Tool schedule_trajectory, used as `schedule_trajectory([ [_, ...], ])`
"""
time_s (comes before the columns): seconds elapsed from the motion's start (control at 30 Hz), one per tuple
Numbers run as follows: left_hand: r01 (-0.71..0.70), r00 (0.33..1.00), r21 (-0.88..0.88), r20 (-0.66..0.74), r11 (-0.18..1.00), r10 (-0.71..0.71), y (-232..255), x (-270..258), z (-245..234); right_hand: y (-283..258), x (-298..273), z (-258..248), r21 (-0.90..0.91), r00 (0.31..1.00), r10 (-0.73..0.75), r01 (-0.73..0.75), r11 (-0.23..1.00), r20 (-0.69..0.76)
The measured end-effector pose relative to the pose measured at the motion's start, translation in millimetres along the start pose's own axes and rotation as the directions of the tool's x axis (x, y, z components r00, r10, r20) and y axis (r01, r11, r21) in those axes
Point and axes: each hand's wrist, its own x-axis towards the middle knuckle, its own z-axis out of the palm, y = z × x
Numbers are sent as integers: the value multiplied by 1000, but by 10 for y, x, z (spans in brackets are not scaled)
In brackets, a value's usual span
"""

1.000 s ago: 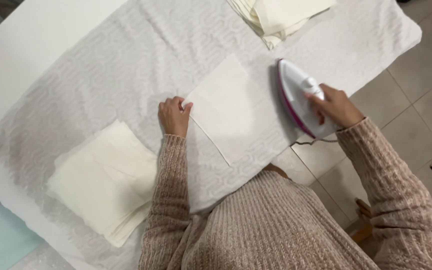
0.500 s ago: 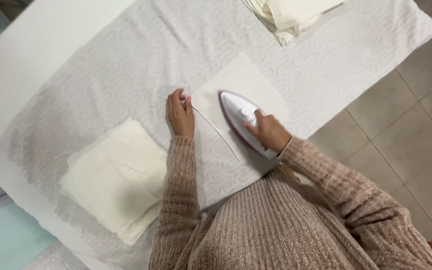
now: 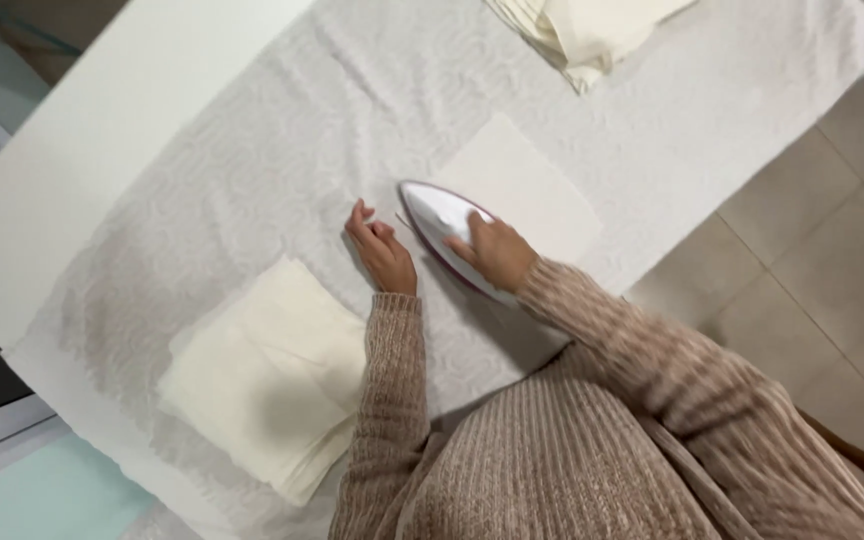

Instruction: Ironing small square pieces of white fabric.

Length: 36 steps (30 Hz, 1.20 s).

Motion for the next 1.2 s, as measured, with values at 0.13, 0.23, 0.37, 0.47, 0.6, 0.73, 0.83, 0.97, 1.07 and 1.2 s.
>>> schedule_trajectory([
  [0.13, -16, 1000, 8, -21, 1000, 16, -42, 56, 48, -198, 144, -88, -35, 996, -66, 64, 997, -60],
  [0.23, 2, 1000, 32, -21, 999, -1, -7, 33, -21, -118, -19, -25, -35, 997, -53, 51, 998, -60],
  [0.37, 9, 1000, -9, -13, 1000, -9, -9, 69, 25, -313, 126, -26, -9, 997, -37, 36, 999, -62],
  [0.47, 2, 999, -16, -40, 1000, -2, -24, 69, 28, -454, 99, -149, 15, 999, -11, 12, 1000, -52],
  [0.6, -11, 999, 27, -46, 1000, 13, -86, 93, 51, -162, 115, 26, 13, 1000, 17, -17, 1000, -26],
  [0.73, 18, 999, -38, -29, 999, -19, 16, 49, -6, -426, 100, -121, -9, 998, 41, -42, 999, -49],
  [0.83, 25, 999, -60, -20, 998, -27, 65, 112, 14, -315, 113, -188, -51, 996, 50, -54, 997, -80],
  [0.97, 44, 998, -36, -52, 998, -46, 6, 41, 36, -21, 95, -290, -89, 989, 88, -99, 991, -121],
  [1.07, -89, 994, 86, -57, 992, 94, 297, 36, 148, -200, 339, -467, -99, 979, 68, -88, 991, -194],
  [1.2, -132, 989, 54, 74, 990, 128, 392, -152, 427, 100, 230, -428, -41, 972, 120, -131, 991, -200],
])
